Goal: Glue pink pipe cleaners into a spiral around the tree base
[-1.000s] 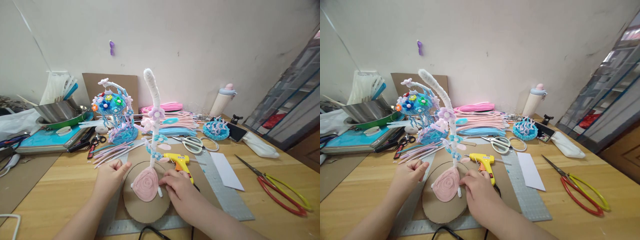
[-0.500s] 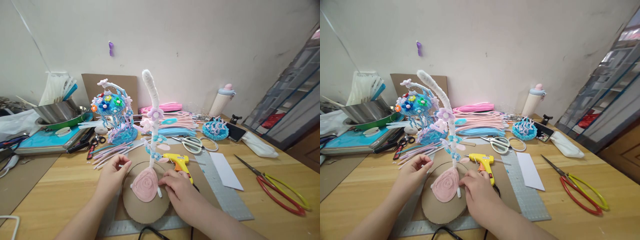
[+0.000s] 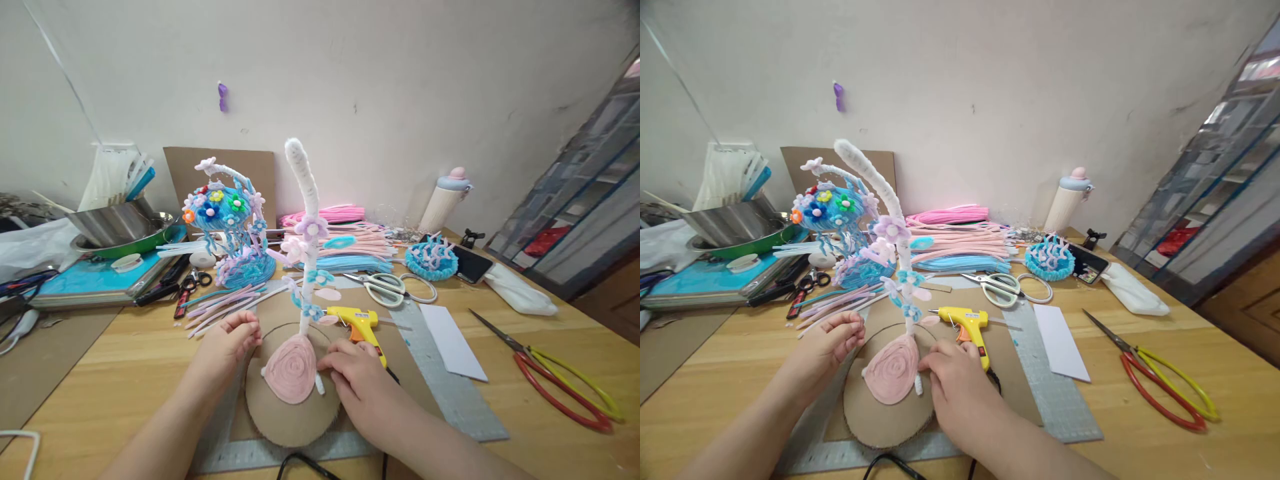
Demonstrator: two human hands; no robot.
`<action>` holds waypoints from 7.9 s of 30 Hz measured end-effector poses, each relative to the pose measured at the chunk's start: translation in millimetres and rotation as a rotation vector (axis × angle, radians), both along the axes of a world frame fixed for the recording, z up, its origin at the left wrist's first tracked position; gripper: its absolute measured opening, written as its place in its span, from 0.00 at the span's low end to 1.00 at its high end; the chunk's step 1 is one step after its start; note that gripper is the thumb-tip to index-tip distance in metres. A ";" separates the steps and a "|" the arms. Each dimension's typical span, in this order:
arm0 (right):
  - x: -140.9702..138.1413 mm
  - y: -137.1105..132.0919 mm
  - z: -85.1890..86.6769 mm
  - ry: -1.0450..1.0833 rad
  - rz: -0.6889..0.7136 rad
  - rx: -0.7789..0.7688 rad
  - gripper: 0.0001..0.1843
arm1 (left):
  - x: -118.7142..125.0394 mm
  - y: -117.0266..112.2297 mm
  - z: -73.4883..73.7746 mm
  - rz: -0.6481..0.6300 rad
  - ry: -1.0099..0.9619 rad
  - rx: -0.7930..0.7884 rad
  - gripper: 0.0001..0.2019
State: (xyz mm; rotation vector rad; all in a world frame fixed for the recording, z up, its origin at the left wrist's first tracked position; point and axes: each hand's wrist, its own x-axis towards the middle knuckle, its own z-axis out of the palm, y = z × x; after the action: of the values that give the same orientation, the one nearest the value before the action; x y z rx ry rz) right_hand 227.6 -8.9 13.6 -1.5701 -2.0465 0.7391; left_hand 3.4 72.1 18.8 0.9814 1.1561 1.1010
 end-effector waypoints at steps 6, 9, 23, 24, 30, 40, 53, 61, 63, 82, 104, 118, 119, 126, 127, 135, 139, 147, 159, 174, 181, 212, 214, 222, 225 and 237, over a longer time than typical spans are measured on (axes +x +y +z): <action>0.1 0.5 -4.8 0.022 0.006 0.010 0.19 | 0.1 -1.0 2.1 -0.046 -0.194 -0.105 0.14; -0.2 0.8 -6.2 0.024 0.003 0.018 0.19 | -0.6 -1.2 1.7 -0.050 -0.247 -0.113 0.11; -0.4 1.7 -4.3 0.014 0.002 0.019 0.18 | -2.9 -2.0 1.4 -0.060 -0.352 -0.120 0.03; -0.3 1.8 -4.4 0.015 0.001 0.017 0.18 | -3.2 -1.5 1.1 -0.058 -0.354 -0.118 0.03; -0.8 0.8 -4.0 0.013 -0.010 0.001 0.18 | -4.6 -1.9 2.1 -0.081 -0.351 -0.097 0.08; -0.2 1.1 -5.6 0.033 0.008 0.025 0.19 | -0.8 -6.7 8.2 -0.116 -0.299 -0.081 0.14; -0.2 1.2 -4.3 0.030 0.007 0.037 0.19 | -2.5 -7.3 9.4 -0.213 -0.416 -0.002 0.12; -1.3 1.0 -2.5 0.018 0.002 0.021 0.18 | 0.5 -8.6 10.4 -0.222 -0.444 -0.030 0.12; -1.3 1.0 -2.6 0.020 0.005 0.027 0.18 | 1.0 -9.0 9.9 -0.224 -0.440 -0.017 0.12; -1.0 1.0 -1.3 0.004 0.006 0.031 0.19 | 5.3 -12.0 12.6 -0.134 -0.374 -0.063 0.14; 0.6 1.2 -2.9 0.023 0.019 0.044 0.18 | 2.9 -9.0 10.4 -0.186 -0.262 0.000 0.11; -1.4 -0.2 -3.7 0.023 -0.009 0.007 0.18 | 1.3 -9.6 10.0 -0.212 -0.329 -0.001 0.12; -1.5 -0.1 -3.9 0.025 -0.007 0.006 0.18 | 1.5 -10.0 10.2 -0.209 -0.339 -0.001 0.13; -0.7 1.3 -5.0 0.051 0.000 0.031 0.19 | 4.1 -12.4 11.7 -0.185 -0.391 -0.025 0.15; -0.6 1.6 -5.0 0.052 0.005 0.035 0.19 | 4.1 -12.4 11.4 -0.187 -0.390 -0.025 0.16; -1.3 2.1 -5.6 0.025 0.012 0.025 0.18 | 3.4 -11.5 7.4 -0.177 -0.377 0.010 0.15; -1.6 1.6 -6.6 0.040 0.002 0.013 0.19 | 3.8 -11.9 9.0 -0.184 -0.381 0.002 0.16; -0.9 1.1 -6.1 0.049 0.004 0.021 0.19 | 0.6 -13.5 10.2 -0.253 -0.404 0.009 0.11; -1.2 0.6 -6.7 0.038 -0.003 0.013 0.18 | -1.4 -12.4 14.3 -0.296 -0.467 -0.012 0.07; -1.1 -0.1 -4.4 0.032 -0.002 0.016 0.18 | 1.5 -14.0 13.6 -0.131 -0.285 -0.008 0.16; -1.2 0.9 -2.5 0.040 0.008 0.021 0.18 | 0.2 -16.5 12.5 -0.185 -0.283 0.011 0.16; -4.9 -3.9 5.5 0.363 -0.039 0.119 0.07 | 27.5 -41.8 7.6 -0.402 -0.349 0.034 0.10; -7.8 -6.6 5.8 0.532 -0.072 0.101 0.06 | 32.4 -47.8 7.5 -0.463 -0.372 0.013 0.14; -15.2 -10.3 11.8 1.170 -0.035 -0.189 0.13 | 38.4 -65.1 6.0 -0.703 -0.383 -0.052 0.13; -14.8 -10.8 13.1 1.263 -0.016 -0.246 0.14 | 38.9 -67.9 8.2 -0.745 -0.378 -0.045 0.13; -11.0 -12.1 6.4 1.287 0.109 -0.305 0.19 | 31.4 -63.7 -0.5 -0.895 -0.343 -0.031 0.18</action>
State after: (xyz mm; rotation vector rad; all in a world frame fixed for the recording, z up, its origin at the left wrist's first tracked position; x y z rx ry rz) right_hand 216.6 -21.0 20.0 -0.6769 -1.0518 1.5967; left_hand 34.8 8.4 18.3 1.0684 0.3592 0.4839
